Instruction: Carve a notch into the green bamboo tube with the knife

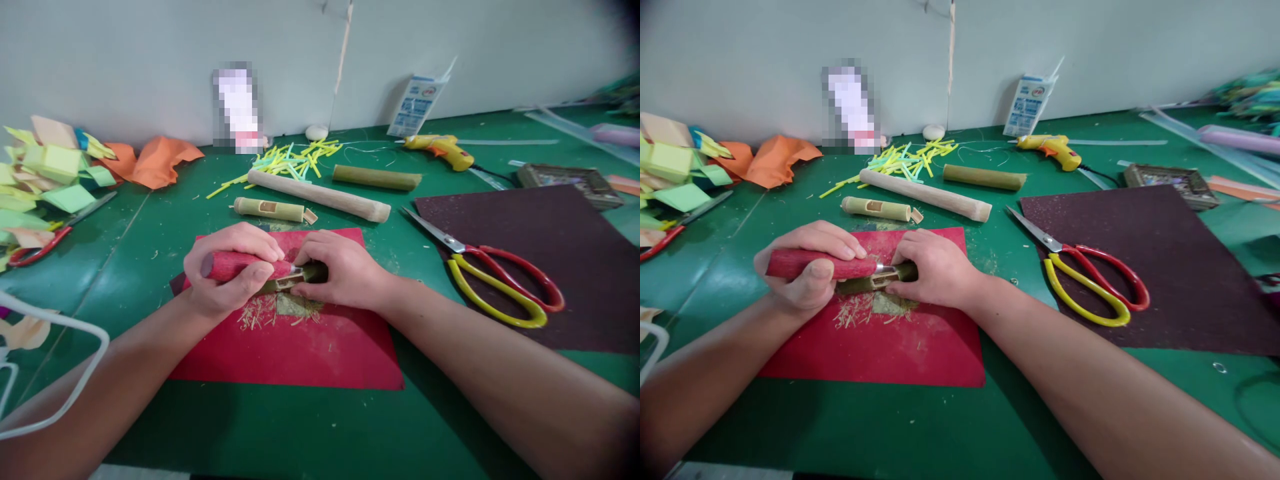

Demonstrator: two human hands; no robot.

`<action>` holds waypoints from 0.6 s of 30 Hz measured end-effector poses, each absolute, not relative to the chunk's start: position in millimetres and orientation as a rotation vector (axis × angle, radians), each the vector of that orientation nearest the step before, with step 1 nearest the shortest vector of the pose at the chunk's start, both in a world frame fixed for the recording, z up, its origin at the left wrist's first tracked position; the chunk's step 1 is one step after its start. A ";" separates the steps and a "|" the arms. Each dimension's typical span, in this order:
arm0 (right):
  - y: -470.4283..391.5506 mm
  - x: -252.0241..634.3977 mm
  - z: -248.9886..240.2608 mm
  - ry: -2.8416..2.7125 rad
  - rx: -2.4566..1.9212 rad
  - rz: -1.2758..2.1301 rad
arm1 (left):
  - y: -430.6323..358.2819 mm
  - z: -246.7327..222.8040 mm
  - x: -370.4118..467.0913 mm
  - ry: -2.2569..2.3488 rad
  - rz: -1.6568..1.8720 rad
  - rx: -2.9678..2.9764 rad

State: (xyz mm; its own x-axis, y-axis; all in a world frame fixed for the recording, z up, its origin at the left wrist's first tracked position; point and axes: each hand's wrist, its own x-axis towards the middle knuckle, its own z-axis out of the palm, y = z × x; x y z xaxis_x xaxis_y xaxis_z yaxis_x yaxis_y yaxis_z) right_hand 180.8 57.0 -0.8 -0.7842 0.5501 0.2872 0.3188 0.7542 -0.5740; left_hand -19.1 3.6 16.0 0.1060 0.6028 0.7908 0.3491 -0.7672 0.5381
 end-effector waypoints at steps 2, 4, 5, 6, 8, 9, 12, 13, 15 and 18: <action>57.0 180.5 -1.1 -2.507 -0.659 0.706 | 4.8 16.2 -19.6 0.832 1.787 2.176; 56.8 180.3 -1.8 -2.504 -0.659 0.697 | 4.6 18.2 -20.3 0.767 1.766 2.211; 56.7 180.2 -2.0 -2.504 -0.657 0.693 | 3.6 19.9 -20.6 0.772 1.715 2.240; 56.6 180.1 -2.2 -2.505 -0.658 0.691 | 2.0 21.9 -20.8 0.783 1.655 2.271; 56.2 179.5 -2.2 -2.505 -0.664 0.695 | -2.4 26.0 -20.2 0.797 1.564 2.342; 56.0 179.2 -2.1 -2.504 -0.672 0.699 | -4.6 27.5 -19.2 0.789 1.557 2.378; 55.5 178.2 -1.4 -2.500 -0.701 0.705 | -8.4 28.2 -14.4 0.752 1.607 2.435; 55.4 178.1 -1.2 -2.499 -0.706 0.703 | -8.0 26.9 -12.7 0.765 1.627 2.418; 55.2 177.9 -0.5 -2.497 -0.707 0.706 | -4.4 22.5 -10.0 0.852 1.697 2.298; 55.3 177.8 0.3 -2.473 -0.701 0.720 | 5.0 13.0 -9.0 0.981 1.848 2.018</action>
